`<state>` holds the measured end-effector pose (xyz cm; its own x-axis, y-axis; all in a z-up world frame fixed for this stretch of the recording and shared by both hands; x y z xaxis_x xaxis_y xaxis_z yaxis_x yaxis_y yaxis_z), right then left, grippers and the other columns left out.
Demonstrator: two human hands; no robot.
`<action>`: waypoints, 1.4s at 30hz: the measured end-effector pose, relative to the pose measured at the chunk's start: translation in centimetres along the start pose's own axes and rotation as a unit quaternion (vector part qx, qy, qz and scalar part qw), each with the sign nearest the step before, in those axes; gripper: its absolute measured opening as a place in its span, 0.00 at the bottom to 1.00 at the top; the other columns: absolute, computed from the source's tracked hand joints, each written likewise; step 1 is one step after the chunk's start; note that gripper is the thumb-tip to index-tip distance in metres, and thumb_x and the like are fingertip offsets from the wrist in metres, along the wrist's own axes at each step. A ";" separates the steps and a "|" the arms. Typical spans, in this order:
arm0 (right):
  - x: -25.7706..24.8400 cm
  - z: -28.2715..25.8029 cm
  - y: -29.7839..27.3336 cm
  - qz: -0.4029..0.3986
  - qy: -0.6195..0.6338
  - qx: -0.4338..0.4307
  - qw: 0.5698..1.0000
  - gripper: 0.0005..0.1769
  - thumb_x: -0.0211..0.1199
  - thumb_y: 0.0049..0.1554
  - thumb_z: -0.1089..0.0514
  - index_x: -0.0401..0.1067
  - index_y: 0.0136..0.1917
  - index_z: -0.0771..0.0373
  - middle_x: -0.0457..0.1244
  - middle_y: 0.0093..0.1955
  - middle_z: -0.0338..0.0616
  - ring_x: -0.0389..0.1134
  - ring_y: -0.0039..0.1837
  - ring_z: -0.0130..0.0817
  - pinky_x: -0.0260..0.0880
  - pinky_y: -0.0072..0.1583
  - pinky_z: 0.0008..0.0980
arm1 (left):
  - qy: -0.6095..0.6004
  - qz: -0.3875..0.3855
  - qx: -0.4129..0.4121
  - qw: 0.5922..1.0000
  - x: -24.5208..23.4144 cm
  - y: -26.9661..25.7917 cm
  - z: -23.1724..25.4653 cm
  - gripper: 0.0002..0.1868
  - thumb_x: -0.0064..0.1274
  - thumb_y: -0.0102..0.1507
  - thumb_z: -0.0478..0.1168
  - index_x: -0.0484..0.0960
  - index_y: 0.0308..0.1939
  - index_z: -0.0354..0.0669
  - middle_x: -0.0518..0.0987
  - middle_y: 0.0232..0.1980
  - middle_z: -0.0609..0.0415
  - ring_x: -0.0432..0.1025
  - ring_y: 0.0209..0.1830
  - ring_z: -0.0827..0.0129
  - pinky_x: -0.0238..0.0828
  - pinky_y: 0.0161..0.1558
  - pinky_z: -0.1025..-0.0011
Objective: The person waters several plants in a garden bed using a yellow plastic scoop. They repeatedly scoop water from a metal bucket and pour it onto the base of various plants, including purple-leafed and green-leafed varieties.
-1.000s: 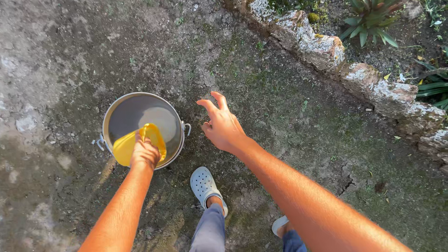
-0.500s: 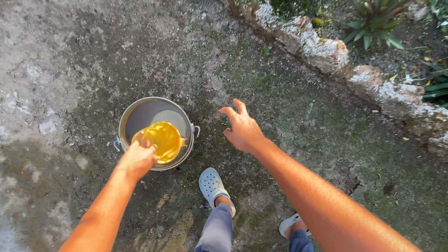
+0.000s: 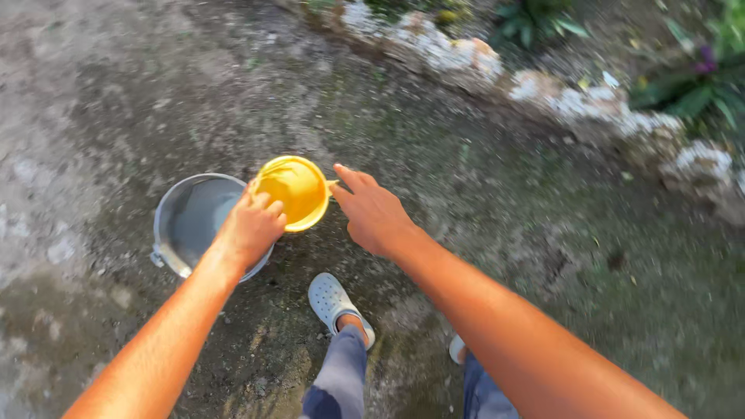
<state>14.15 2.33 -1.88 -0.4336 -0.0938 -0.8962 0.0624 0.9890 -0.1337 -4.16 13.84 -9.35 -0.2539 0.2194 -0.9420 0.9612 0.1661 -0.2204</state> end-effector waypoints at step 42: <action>-9.8 50.1 -63.7 0.216 -0.031 0.322 0.921 0.14 0.61 0.51 0.64 0.77 0.51 0.58 0.70 0.50 0.45 0.69 0.61 0.42 0.60 0.72 0.45 | -0.155 0.134 0.365 0.908 -34.1 48.2 66.5 0.10 0.61 0.52 0.38 0.84 0.38 0.44 0.81 0.42 0.51 0.74 0.50 0.53 0.60 0.69 0.51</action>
<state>59.45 -65.47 -5.81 -0.1913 0.2668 -0.9446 0.7459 0.6650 0.0368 58.01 -49.53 -4.68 -0.0660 -0.1427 -0.9876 0.8277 -0.5606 0.0257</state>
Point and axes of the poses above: each hand's wrist, its own y-axis towards the middle knuckle, its own x-axis out of the palm, z = x × y, the point moved 4 cm from there along y, towards the middle knuckle
